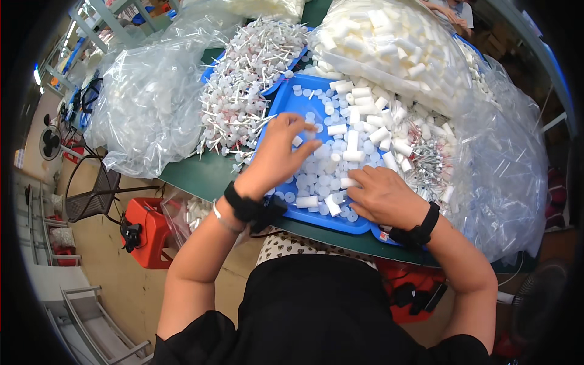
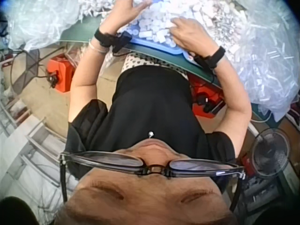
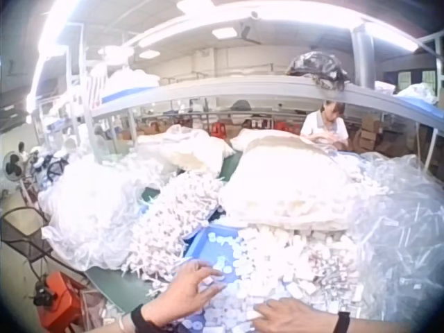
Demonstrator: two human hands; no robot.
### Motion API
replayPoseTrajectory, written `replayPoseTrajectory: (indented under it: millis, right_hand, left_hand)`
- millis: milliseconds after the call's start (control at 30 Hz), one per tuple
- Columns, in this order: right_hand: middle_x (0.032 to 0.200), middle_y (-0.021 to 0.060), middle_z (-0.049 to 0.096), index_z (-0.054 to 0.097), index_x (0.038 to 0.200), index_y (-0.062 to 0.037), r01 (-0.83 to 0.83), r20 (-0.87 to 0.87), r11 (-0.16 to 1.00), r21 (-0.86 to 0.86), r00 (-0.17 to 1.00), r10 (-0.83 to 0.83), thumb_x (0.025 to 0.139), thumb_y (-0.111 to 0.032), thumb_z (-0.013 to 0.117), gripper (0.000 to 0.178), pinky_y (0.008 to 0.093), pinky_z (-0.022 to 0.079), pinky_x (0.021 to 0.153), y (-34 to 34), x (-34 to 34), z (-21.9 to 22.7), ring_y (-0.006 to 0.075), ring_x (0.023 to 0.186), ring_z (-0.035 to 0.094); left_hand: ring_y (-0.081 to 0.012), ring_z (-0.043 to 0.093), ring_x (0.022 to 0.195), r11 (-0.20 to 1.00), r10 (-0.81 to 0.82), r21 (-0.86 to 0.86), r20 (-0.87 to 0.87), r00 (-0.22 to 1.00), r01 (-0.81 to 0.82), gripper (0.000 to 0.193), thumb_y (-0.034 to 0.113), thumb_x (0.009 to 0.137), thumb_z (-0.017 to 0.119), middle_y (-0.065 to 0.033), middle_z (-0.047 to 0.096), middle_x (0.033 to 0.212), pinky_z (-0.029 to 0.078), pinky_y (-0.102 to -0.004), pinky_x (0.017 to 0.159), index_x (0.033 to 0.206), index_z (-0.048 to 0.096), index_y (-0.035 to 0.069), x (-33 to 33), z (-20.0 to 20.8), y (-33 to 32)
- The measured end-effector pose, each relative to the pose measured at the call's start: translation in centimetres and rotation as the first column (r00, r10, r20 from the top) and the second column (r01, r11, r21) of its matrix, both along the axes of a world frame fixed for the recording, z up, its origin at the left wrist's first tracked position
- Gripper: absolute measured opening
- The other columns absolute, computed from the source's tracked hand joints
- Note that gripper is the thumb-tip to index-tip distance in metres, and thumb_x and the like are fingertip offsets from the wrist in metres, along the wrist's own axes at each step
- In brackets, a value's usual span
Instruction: The person assembles small white plastic components by hand. They pick up a cylindrical piece and a thin rod from a blue tray, insert the rod into the cylinder, and place the finished assembly into a pile on the table. This repetitive process continues throughout the video.
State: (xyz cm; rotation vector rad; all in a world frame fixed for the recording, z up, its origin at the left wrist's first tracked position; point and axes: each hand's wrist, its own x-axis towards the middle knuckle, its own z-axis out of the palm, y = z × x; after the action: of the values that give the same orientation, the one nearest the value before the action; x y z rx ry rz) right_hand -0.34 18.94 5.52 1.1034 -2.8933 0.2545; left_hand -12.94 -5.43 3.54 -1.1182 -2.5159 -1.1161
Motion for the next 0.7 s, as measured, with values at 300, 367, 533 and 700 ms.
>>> replayPoseTrajectory:
  millis: [300, 367, 533, 700]
  right_hand:
    - [0.103, 0.0147, 0.061, 0.064, 0.09, -0.0013, 0.022, 0.074, 0.999, 0.034, 0.997, -0.025, 0.071, -0.017, 0.075, 0.027, 0.0435, 0.052, 0.074, -0.7, -0.5, 1.0, 0.0329, 0.089, 0.063]
    - [0.102, 0.0157, 0.062, 0.063, 0.092, -0.0004, 0.023, 0.05, 1.0, 0.01, 0.998, -0.024, 0.071, -0.017, 0.074, 0.029, 0.0434, 0.052, 0.075, -0.4, -0.6, 1.7, 0.034, 0.09, 0.064]
    - [0.116, 0.0183, 0.065, 0.065, 0.103, -0.0024, 0.1, -0.107, 0.989, -0.112, 0.988, -0.112, 0.075, -0.019, 0.075, 0.034, 0.0429, 0.055, 0.079, -0.6, -3.5, 4.0, 0.0353, 0.092, 0.067]
    - [0.111, 0.0145, 0.065, 0.067, 0.098, -0.006, 0.068, -0.208, 0.986, -0.151, 0.973, -0.099, 0.077, -0.013, 0.069, 0.022, 0.0463, 0.054, 0.074, -2.0, -5.9, 1.1, 0.0324, 0.089, 0.066]
  left_hand:
    - [-0.0256, 0.066, 0.086, 0.96, -0.071, -0.238, 0.301, 0.951, 0.147, 0.025, 0.017, 0.087, 0.077, -0.0115, 0.057, 0.1, 0.053, -0.0371, 0.074, 0.107, 0.068, 0.006, 8.5, 0.1, -3.1]
    - [-0.0256, 0.065, 0.083, 0.969, -0.098, -0.179, 0.343, 0.934, 0.167, 0.022, 0.013, 0.087, 0.076, -0.0111, 0.056, 0.099, 0.053, -0.0372, 0.074, 0.106, 0.068, 0.005, 8.2, 0.0, -3.1]
    - [-0.0269, 0.062, 0.085, 0.967, -0.145, -0.166, 0.272, 0.951, 0.195, 0.017, 0.01, 0.087, 0.075, -0.0104, 0.055, 0.098, 0.053, -0.0375, 0.074, 0.103, 0.071, 0.006, 8.1, 0.0, -3.0]
    - [-0.0288, 0.061, 0.09, 0.915, -0.198, -0.325, 0.155, 0.968, 0.239, 0.018, 0.008, 0.084, 0.074, -0.0095, 0.055, 0.099, 0.052, -0.0389, 0.076, 0.102, 0.072, 0.007, 7.7, 0.9, -2.1]
